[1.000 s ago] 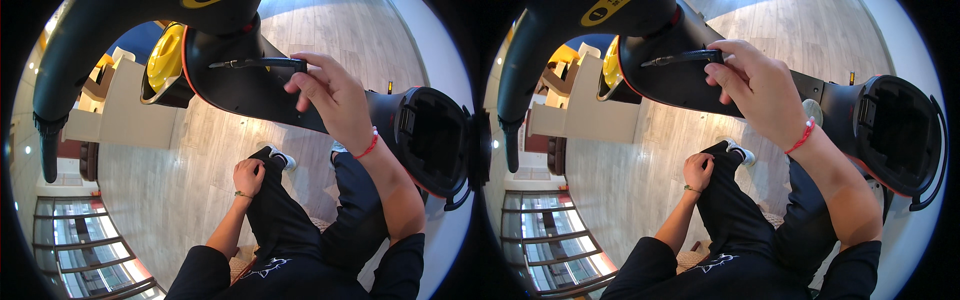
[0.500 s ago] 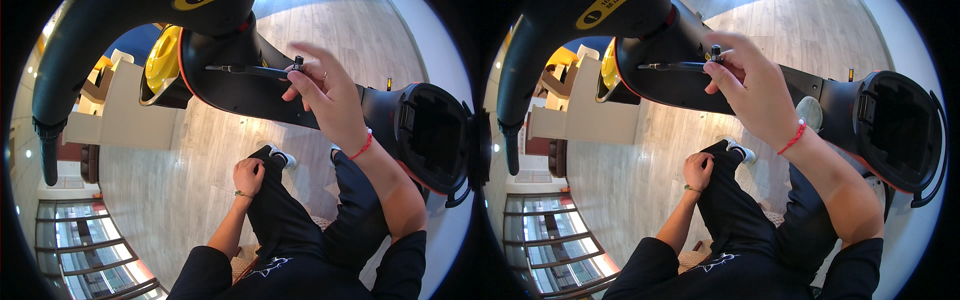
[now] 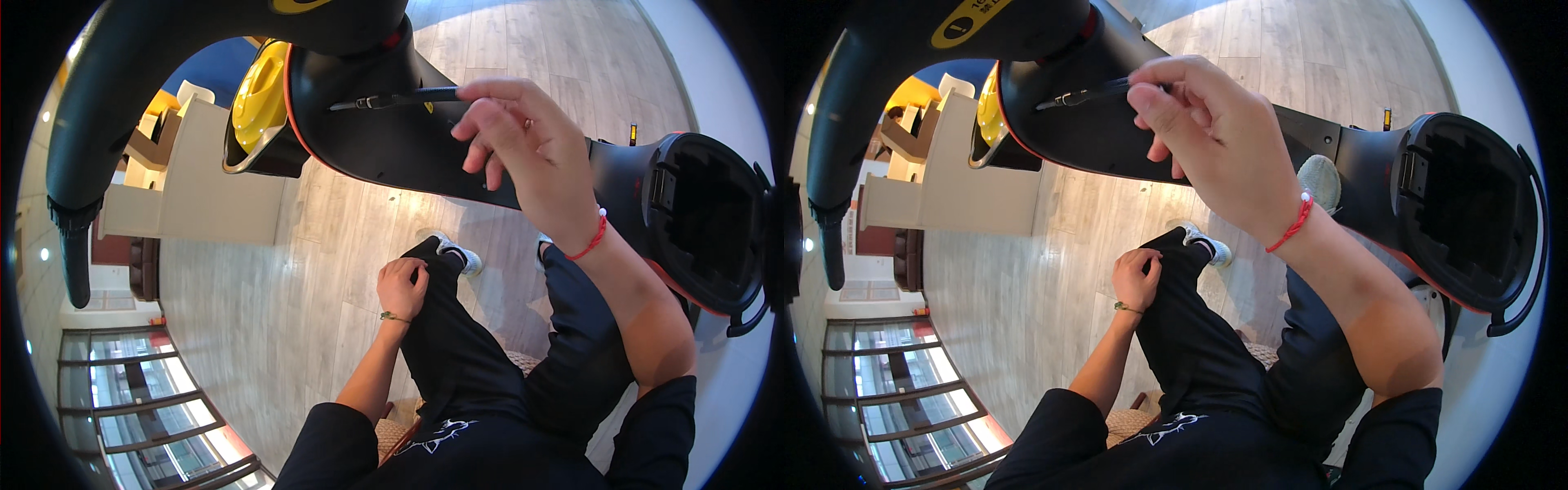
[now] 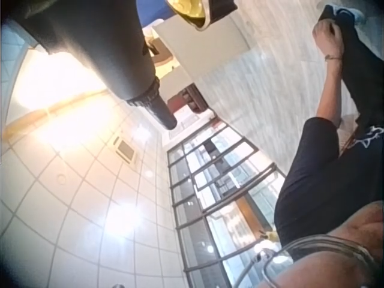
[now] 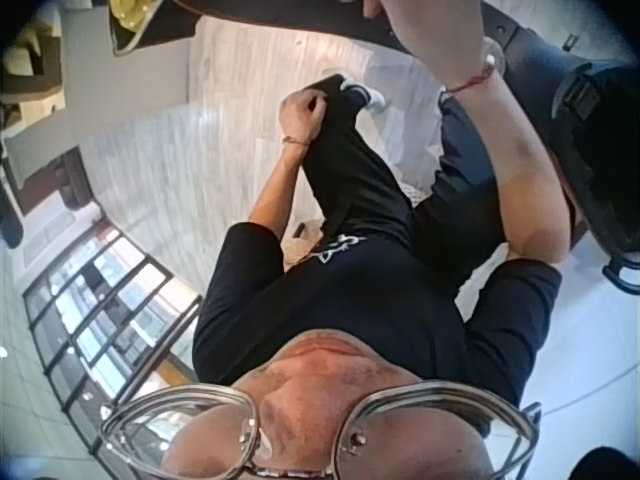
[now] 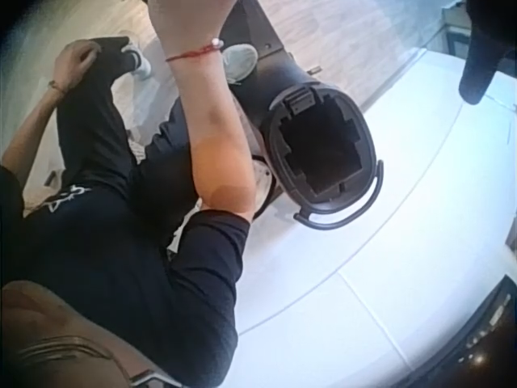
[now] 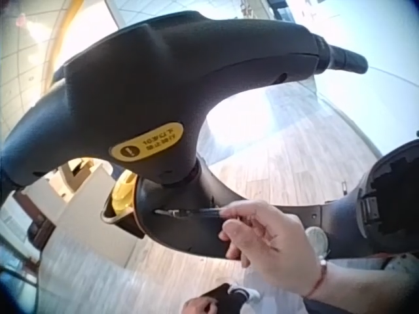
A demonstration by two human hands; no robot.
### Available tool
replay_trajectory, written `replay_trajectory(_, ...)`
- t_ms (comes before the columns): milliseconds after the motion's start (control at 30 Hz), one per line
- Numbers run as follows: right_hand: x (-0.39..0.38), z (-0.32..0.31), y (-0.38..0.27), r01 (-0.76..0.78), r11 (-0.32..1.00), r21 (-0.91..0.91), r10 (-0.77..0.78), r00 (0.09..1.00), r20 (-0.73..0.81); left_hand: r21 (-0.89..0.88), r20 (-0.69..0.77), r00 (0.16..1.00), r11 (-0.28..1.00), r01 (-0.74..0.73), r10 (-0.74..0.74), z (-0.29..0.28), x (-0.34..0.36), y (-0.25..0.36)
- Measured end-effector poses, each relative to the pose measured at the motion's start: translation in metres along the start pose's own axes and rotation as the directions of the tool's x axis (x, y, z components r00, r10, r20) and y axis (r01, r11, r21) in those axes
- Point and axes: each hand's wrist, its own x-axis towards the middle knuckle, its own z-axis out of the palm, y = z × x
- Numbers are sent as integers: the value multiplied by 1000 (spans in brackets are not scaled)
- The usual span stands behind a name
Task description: Repairing a cable or sensor connection on a scooter.
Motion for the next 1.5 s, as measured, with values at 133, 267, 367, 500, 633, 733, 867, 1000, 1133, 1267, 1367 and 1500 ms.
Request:
replay_trajectory(133,1,-4,-1,-36,998,-42,40,996,80,-7,3,1000,1000,6,-6,0,0,0)
replay_trajectory(267,2,-3,4,36,999,-29,-36,999,-1,-6,7,1000,1000,12,-12,0,0,-1)
replay_trajectory(367,1,-5,5,7,998,-60,-6,1000,21,-1,4,1000,1000,-1,1,1,0,-2)
replay_trajectory(500,1,-8,-12,-213,973,-93,218,975,48,3,15,1000,1000,9,-10,2,1,-1)
replay_trajectory(633,0,-11,-16,-255,961,-106,265,961,85,2,2,1000,1000,-1,1,2,1,0)
replay_trajectory(733,-2,-9,-15,-252,966,-54,256,963,85,-6,6,1000,1000,25,-25,2,2,-2)
replay_trajectory(867,-4,-7,0,-125,989,-79,127,992,18,-1,28,999,999,43,-43,2,3,-3)
replay_trajectory(1000,-4,-4,6,-35,995,-88,34,999,-10,-11,31,999,999,38,-37,3,3,0)
replay_trajectory(1133,-4,-2,4,0,996,-88,-2,1000,-28,-16,12,1000,1000,21,-21,3,3,-1)
replay_trajectory(1267,-3,-5,2,-56,992,-117,52,998,-38,-16,-2,999,999,33,-33,2,1,-2)
replay_trajectory(1367,-2,-7,-6,-111,984,-140,117,993,34,-15,-9,999,999,31,-31,1,1,-3)
replay_trajectory(1500,-3,-3,-1,-22,1000,-16,22,1000,4,-7,1,1000,1000,31,-31,3,1,-2)
